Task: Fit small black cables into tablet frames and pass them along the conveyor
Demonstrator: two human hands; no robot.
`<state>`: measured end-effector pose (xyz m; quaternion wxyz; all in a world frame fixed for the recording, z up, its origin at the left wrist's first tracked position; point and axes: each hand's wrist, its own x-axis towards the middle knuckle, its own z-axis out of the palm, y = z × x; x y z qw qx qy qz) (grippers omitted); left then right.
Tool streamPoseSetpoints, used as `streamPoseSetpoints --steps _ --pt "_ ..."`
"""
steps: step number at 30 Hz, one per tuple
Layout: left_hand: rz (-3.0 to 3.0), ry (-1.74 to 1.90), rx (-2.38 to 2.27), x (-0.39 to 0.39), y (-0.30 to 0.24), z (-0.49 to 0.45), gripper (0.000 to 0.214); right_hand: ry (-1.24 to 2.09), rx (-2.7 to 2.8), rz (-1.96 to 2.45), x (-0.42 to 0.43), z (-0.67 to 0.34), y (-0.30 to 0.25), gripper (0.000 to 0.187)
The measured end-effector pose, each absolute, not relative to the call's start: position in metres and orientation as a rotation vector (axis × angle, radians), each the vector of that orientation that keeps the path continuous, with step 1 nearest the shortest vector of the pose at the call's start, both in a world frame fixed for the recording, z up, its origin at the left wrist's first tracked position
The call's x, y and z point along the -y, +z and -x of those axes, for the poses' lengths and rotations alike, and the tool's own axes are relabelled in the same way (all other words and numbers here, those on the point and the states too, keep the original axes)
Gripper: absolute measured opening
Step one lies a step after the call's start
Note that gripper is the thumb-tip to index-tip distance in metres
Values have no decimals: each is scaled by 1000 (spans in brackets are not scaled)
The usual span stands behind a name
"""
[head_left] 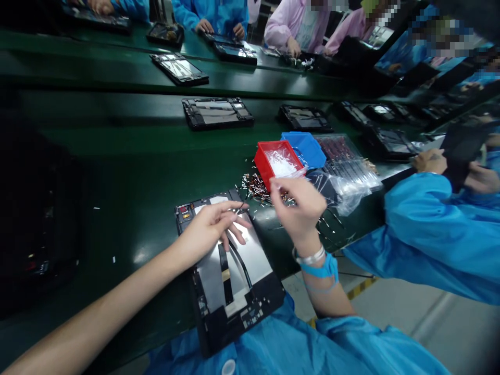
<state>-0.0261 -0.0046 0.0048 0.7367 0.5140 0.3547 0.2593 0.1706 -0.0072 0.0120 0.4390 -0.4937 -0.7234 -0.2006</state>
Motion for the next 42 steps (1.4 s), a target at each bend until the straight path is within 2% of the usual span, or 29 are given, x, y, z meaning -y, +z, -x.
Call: streamPoseSetpoints --steps 2,4,10,18,20,23,25,27,32,34,38,42 --pt "-1071 609 -811 2 4 27 37 -575 1700 1403 -11 -188 10 20" --pt "-1048 651 -841 0 3 28 38 -587 1723 1490 -17 -192 8 15" --pt "-1058 704 -801 1 1 27 44 -248 2010 1126 22 -143 7 10" --pt "-1438 612 -827 4 6 30 58 -102 2145 1118 26 -130 8 15" --pt "-1410 605 -808 3 6 32 61 -154 2110 1163 20 -141 12 15" --pt "-1246 646 -772 0 5 33 67 -444 1882 1410 10 -163 17 14" --pt "-1144 669 -738 -3 4 34 71 -542 1806 1511 5 -172 19 21" --pt "-1081 670 -694 -6 5 36 74 -438 1951 1421 4 -170 18 29" --pt "-1061 535 -600 -11 19 46 80 -273 2159 1061 4 -145 9 19" --pt "-1114 600 -735 -24 26 51 75 -233 2056 1073 2 -144 6 19" --pt "-1074 1155 -1349 -94 31 59 47 -121 1864 1169 -4 -158 1 19" --pt "-874 1304 -1598 -185 20 63 50 -100 1821 1187 -8 -168 -4 22"
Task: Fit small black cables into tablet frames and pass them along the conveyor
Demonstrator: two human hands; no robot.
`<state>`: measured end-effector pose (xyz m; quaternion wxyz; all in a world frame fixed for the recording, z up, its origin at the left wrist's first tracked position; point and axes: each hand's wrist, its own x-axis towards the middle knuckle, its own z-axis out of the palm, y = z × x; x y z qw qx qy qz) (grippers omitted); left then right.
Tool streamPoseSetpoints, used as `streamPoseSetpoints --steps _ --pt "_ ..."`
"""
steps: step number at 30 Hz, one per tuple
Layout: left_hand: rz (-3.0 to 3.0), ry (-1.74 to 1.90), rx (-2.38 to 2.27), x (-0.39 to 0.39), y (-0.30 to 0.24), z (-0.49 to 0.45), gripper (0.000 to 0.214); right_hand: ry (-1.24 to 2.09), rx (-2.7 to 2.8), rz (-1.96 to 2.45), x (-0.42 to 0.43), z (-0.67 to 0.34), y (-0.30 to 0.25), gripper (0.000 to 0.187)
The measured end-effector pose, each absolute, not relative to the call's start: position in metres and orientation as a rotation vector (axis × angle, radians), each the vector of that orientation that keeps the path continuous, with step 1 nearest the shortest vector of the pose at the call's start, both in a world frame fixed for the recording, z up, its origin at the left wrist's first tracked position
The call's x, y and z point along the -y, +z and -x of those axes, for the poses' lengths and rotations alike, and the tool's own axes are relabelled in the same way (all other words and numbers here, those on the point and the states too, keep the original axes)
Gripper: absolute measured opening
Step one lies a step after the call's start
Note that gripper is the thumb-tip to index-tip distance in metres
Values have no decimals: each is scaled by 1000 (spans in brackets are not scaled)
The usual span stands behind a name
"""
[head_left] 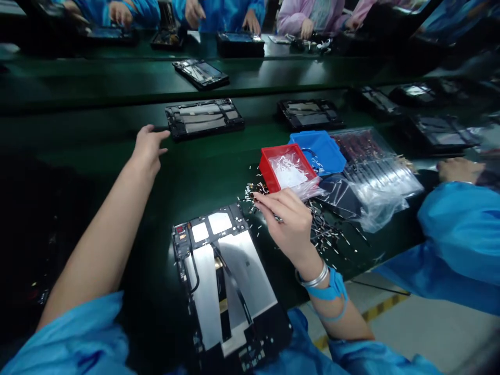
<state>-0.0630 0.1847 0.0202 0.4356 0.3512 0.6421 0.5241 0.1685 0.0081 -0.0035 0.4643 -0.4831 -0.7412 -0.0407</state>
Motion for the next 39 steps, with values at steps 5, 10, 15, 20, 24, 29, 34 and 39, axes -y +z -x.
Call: streamPoseSetpoints --steps 5,10,15,20,24,29,34,39 --pt "-684 1271 -1600 -247 8 58 36 -85 1864 1192 -5 -166 -2 27" --pt "-602 1182 -1476 -264 9 36 34 -30 1901 1162 0 -162 0 26" --pt "-625 1002 -1257 -271 7 1 34 -20 1856 1180 -2 -165 -1 24" --pt "-571 1067 -1163 -270 -5 -21 42 -31 1804 1189 -4 -169 3 21" --pt "-602 1144 -1261 -271 -12 -24 47 -31 1763 1197 -4 -170 6 23" --pt "-716 1082 -1360 -276 -15 -37 43 -29 1740 1195 -3 -172 9 21" --pt "-875 1041 -1522 -278 -20 -67 51 -13 1739 1179 -1 -175 10 22" --pt "-993 1032 -1626 -276 -29 -83 39 -21 1732 1186 0 -177 10 24"
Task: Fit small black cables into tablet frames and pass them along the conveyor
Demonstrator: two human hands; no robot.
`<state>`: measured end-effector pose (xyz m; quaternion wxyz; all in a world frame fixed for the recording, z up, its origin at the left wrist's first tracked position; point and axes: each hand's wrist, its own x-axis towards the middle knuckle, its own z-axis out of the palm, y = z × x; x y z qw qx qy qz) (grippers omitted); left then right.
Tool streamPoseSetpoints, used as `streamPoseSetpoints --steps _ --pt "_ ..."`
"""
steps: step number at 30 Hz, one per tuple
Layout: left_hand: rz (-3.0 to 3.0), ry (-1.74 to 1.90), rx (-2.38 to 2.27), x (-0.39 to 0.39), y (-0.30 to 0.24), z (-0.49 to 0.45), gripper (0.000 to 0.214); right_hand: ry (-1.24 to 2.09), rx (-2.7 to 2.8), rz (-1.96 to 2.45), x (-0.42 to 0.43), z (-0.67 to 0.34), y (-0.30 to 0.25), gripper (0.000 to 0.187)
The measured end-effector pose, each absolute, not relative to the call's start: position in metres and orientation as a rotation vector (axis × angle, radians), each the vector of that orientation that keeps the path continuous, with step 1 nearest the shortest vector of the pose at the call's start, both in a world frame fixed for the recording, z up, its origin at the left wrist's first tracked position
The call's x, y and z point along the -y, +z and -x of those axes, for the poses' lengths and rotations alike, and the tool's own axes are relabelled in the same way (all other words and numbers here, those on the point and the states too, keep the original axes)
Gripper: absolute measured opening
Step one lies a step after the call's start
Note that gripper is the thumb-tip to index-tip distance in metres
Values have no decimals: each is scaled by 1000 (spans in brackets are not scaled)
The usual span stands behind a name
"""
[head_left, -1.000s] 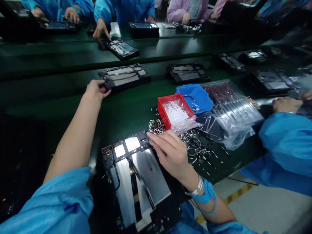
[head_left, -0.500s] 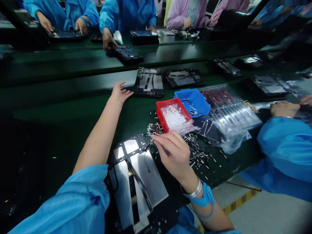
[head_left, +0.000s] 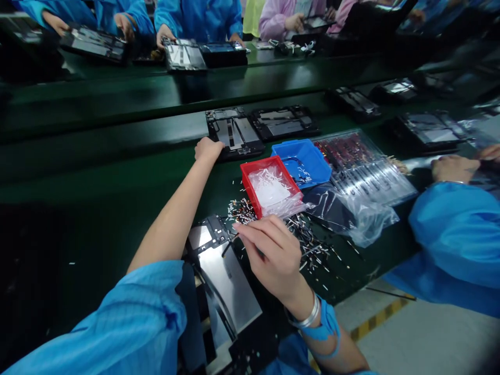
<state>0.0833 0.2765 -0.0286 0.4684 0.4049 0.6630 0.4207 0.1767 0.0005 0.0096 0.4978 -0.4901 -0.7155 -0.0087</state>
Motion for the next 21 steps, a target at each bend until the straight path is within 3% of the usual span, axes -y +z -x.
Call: streamPoseSetpoints --steps 3,14,21 --pt "-981 1015 -1644 -277 -26 -84 28 -25 1742 1195 0 -177 9 25" --pt "-710 993 -1362 -257 7 -82 31 -19 1721 1184 -2 -175 6 22" --pt "-710 1174 -1311 -176 54 -2 10 -52 1608 1146 1 -179 12 21"
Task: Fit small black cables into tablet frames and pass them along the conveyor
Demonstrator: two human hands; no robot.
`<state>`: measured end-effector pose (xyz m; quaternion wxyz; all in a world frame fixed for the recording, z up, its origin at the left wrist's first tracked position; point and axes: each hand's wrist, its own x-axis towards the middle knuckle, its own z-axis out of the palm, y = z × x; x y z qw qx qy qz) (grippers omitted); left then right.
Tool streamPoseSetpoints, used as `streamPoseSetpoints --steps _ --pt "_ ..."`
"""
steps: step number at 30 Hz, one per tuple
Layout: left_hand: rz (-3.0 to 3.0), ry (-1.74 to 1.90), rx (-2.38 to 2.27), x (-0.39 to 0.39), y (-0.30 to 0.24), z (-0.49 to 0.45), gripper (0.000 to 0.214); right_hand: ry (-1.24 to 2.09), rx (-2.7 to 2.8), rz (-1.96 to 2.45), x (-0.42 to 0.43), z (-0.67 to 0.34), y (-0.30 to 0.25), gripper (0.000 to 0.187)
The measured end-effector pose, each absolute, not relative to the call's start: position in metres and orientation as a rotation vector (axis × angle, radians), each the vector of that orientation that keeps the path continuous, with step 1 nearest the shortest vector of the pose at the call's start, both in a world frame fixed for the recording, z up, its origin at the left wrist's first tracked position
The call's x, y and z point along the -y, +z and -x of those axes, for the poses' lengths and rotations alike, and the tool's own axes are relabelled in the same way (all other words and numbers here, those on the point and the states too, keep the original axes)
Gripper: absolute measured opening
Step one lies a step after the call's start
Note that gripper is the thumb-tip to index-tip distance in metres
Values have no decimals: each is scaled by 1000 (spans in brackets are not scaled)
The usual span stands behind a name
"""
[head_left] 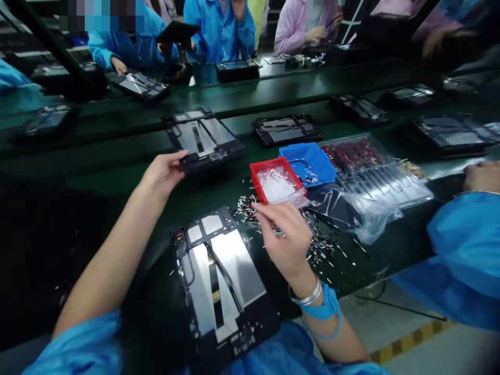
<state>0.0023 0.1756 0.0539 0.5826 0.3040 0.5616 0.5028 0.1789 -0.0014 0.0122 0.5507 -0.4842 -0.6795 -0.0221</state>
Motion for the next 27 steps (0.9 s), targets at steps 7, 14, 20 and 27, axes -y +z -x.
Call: streamPoseSetpoints --steps 7,14,20,27 --pt "-787 1047 -1303 10 70 74 44 100 1124 1179 6 -195 19 27" --pt "-689 967 -1161 137 0 56 61 500 985 1087 9 -191 28 15" --pt "-959 549 -1230 137 -27 84 50 1218 1457 1154 29 -140 39 16" --pt "-1999 1091 -1547 138 -29 108 11 1635 1652 1228 37 -81 21 16"
